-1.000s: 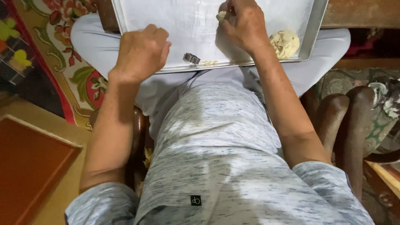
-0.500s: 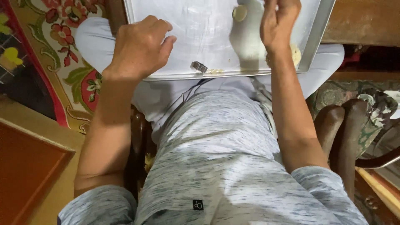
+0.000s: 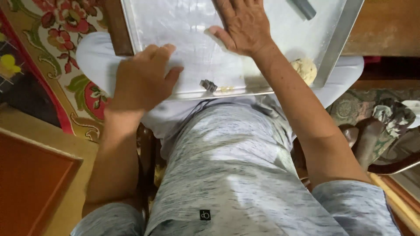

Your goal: Molding dough into star shapes using a cookie cutter on a metal tray while sitting on the floor.

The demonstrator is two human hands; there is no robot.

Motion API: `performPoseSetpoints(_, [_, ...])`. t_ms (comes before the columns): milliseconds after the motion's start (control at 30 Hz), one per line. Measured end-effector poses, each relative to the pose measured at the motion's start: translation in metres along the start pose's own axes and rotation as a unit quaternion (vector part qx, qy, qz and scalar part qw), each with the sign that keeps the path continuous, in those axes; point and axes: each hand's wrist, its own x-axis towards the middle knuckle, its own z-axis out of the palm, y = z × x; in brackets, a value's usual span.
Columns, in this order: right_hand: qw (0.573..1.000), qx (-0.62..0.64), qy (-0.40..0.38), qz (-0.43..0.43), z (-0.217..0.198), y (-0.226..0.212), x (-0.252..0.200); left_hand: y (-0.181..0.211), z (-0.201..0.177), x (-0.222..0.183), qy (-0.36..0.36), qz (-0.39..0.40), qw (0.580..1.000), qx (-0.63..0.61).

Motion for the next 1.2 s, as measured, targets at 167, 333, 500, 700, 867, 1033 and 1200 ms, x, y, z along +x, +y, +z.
performPoseSetpoints(167, [0.999, -0.026, -0.016, 0.031, 0.001, -0.001, 0.006, 0.005, -0.007, 0.007, -0.016, -0.018, 1.000, 0.015])
performPoseSetpoints(333, [0.997, -0.027, -0.031, 0.073, 0.002, -0.003, 0.009, 0.008, -0.011, 0.013, -0.039, -0.024, 0.999, 0.007])
performPoseSetpoints(500, [0.993, -0.031, -0.031, 0.107, 0.013, -0.001, 0.006, 0.009, -0.012, 0.014, -0.047, -0.033, 0.998, 0.019])
performPoseSetpoints(700, [0.999, 0.000, -0.045, -0.011, -0.014, -0.004, 0.014, 0.005, -0.007, 0.011, -0.059, -0.029, 0.998, 0.019])
performPoseSetpoints(867, [0.993, 0.048, -0.104, -0.039, -0.003, -0.002, 0.004, 0.002, -0.004, 0.008, -0.057, -0.038, 0.997, 0.018])
performPoseSetpoints(1033, [0.997, 0.037, -0.050, -0.042, -0.010, -0.006, 0.007, 0.001, 0.010, 0.008, -0.036, -0.026, 0.999, 0.025])
performPoseSetpoints(1200, [0.991, 0.066, 0.113, -0.011, 0.006, 0.000, -0.007, -0.002, 0.015, 0.004, 0.077, 0.057, 0.988, 0.120])
